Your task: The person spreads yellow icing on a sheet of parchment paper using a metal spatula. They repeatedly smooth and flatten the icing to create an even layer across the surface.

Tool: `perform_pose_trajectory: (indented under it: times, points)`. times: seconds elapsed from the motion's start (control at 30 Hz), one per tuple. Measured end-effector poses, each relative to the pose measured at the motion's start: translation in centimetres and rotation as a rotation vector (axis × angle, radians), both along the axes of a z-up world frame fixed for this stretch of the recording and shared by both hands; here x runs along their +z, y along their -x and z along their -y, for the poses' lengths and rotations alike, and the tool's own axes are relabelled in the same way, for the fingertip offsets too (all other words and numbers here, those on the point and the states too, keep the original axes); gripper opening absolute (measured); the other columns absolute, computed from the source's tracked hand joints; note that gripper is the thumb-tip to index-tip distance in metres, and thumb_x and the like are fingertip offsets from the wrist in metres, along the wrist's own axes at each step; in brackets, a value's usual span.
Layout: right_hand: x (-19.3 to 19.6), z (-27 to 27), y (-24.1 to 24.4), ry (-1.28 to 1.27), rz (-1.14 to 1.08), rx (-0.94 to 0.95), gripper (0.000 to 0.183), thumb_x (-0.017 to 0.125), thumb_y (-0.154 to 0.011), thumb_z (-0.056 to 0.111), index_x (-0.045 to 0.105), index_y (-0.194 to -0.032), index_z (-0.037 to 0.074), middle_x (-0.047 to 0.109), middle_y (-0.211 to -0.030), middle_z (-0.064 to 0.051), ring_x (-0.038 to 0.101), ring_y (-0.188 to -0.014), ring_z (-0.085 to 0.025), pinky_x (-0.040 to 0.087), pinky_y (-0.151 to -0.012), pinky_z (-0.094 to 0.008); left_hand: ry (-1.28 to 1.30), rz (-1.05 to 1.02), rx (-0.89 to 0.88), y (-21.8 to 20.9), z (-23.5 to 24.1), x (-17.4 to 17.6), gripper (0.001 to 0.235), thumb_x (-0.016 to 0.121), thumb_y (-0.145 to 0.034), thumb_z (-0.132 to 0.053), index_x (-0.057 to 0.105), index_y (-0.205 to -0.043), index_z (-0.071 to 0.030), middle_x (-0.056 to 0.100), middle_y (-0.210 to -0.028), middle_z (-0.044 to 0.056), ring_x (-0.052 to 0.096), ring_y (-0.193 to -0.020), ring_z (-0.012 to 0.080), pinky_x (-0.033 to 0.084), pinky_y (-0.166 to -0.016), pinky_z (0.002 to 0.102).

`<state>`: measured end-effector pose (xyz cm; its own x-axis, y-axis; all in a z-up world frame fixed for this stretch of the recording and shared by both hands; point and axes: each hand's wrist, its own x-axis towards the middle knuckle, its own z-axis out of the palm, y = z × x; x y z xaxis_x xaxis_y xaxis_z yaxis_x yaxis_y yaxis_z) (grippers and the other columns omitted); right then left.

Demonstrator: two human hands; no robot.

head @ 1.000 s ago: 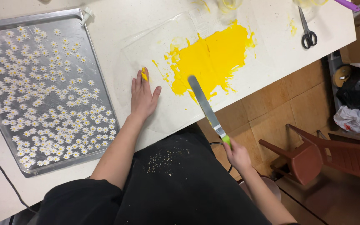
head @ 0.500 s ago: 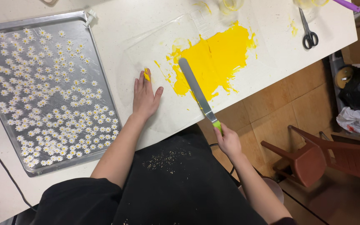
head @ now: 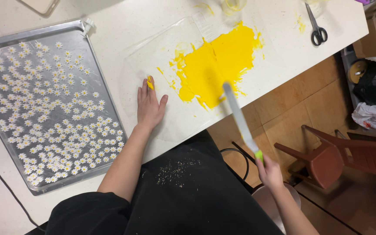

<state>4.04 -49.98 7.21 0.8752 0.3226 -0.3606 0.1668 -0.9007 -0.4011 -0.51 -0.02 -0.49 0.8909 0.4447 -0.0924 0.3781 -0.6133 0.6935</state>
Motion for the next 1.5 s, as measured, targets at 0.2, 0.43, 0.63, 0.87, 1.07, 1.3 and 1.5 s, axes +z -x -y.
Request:
perform_pose_trajectory:
  times: [0.2, 0.43, 0.63, 0.87, 1.07, 1.3, 1.5]
  points:
    - [-5.8, -10.0, -8.3, -0.287, 0.108, -0.037, 0.032, 0.058, -0.105, 0.028, 0.067, -0.123, 0.003, 0.062, -0.066, -0.014, 0.061, -0.056, -0.021, 0.049, -0.056, -0.038, -0.029, -0.011, -0.013, 0.0, -0.1, -0.1, 0.083, 0.05, -0.106, -0.041, 0.011, -0.162, 0.006, 0.025, -0.167, 0.026, 0.016, -0.158, 0.037, 0.009, -0.128, 0.05]
    - [-4.7, -15.3, -8.7, -0.263, -0.096, 0.015, 0.033, 0.057, -0.105, 0.032, 0.069, -0.118, 0.003, 0.055, -0.06, -0.016, 0.05, -0.052, -0.022, 0.044, -0.053, -0.039, -0.005, -0.047, -0.001, -0.1, -0.4, -0.1, 0.082, 0.049, -0.105, -0.041, 0.011, -0.162, 0.004, 0.025, -0.167, 0.026, 0.017, -0.158, 0.0374, 0.009, -0.128, 0.048]
    - [-3.3, -14.7, -5.9, -0.249, -0.242, 0.159, 0.035, 0.06, -0.101, 0.032, 0.068, -0.124, 0.006, 0.058, -0.06, -0.011, 0.052, -0.05, -0.018, 0.046, -0.051, -0.036, 0.011, -0.045, 0.003, 0.2, -0.5, 0.1, 0.082, 0.049, -0.106, -0.041, 0.011, -0.162, 0.004, 0.025, -0.167, 0.026, 0.017, -0.157, 0.0384, 0.009, -0.128, 0.049]
    - [-5.6, -13.4, -8.0, -0.396, -0.204, -0.193, 0.035, 0.057, -0.105, 0.032, 0.07, -0.119, 0.003, 0.054, -0.06, -0.001, 0.046, -0.052, -0.007, 0.038, -0.047, -0.028, 0.028, -0.028, 0.007, 0.4, -0.6, 0.4, 0.082, 0.05, -0.105, -0.04, 0.011, -0.162, 0.005, 0.025, -0.167, 0.027, 0.017, -0.157, 0.0384, 0.009, -0.128, 0.049]
    - [-7.9, -14.7, -10.5, -0.58, -0.431, -0.408, 0.034, 0.052, -0.108, 0.033, 0.069, -0.105, 0.004, 0.046, -0.057, 0.004, 0.036, -0.041, -0.005, 0.028, -0.038, -0.026, 0.023, -0.036, 0.007, 0.5, -0.6, 0.7, 0.082, 0.051, -0.105, -0.041, 0.013, -0.161, 0.006, 0.028, -0.165, 0.026, 0.017, -0.158, 0.0378, 0.009, -0.128, 0.049]
    - [-7.8, -14.5, -9.6, -0.577, -0.595, -0.316, 0.034, 0.05, -0.107, 0.034, 0.068, -0.103, 0.005, 0.047, -0.057, 0.004, 0.033, -0.04, -0.004, 0.025, -0.037, -0.024, 0.012, -0.034, -0.005, 0.6, -0.5, 0.8, 0.083, 0.049, -0.105, -0.042, 0.012, -0.161, 0.006, 0.027, -0.166, 0.025, 0.015, -0.158, 0.0364, 0.009, -0.128, 0.049]
    - [-8.0, -15.7, -7.6, -0.548, -0.579, -0.157, 0.033, 0.056, -0.108, 0.031, 0.067, -0.099, 0.002, 0.047, -0.06, 0.005, 0.038, -0.05, -0.003, 0.03, -0.044, -0.024, 0.036, -0.047, 0.01, 0.7, -0.6, 0.8, 0.083, 0.049, -0.105, -0.043, 0.012, -0.161, 0.006, 0.026, -0.166, 0.026, 0.015, -0.158, 0.0366, 0.008, -0.128, 0.049]
